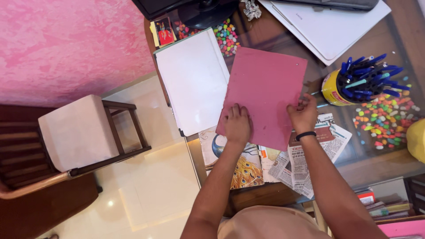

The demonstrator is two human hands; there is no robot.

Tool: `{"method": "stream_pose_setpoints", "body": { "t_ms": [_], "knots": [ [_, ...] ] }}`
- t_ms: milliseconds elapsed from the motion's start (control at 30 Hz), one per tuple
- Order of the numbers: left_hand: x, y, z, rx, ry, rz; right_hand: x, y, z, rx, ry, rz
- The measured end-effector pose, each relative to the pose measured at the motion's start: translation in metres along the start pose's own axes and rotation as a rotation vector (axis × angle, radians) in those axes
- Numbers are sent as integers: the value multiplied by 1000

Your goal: The person organizes a cluttered desk by stacking papers, notebooks, and newspapers, then places a laptop into a carrying case. They also move a pen holder and arrange items on a nearby chair.

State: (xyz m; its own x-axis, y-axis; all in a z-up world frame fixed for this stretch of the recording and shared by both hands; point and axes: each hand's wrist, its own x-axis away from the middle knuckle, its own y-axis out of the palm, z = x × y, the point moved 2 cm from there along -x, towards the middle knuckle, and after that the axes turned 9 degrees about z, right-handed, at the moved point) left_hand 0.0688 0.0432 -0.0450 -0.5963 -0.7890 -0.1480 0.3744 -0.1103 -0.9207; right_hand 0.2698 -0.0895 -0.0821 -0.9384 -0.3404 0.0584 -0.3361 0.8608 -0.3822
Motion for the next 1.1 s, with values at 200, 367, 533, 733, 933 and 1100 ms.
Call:
{"method": "stream_pose_setpoints", "body": {
  "t_ms": [200,367,533,733,933,1100],
  "knots": [
    [8,10,-2,27,-3,52,-19,1,40,-326,236,-113],
    [3,-1,-12,194,-86,-14,5,-5,13,-305,-131,-212],
    [-9,-32,-17,318,-170,49,20,-18,-31,-435,39,-189],
    [-28,-100,-57,999,-534,37,16,-14,-109,-676,189,-453],
    [-31,-104,-152,888,-767,204,-15,134,-101,-324,-3,-536],
    [-38,-68,-213,365,-774,265,-3,222,-82,220,-447,-393]
  ]
}}
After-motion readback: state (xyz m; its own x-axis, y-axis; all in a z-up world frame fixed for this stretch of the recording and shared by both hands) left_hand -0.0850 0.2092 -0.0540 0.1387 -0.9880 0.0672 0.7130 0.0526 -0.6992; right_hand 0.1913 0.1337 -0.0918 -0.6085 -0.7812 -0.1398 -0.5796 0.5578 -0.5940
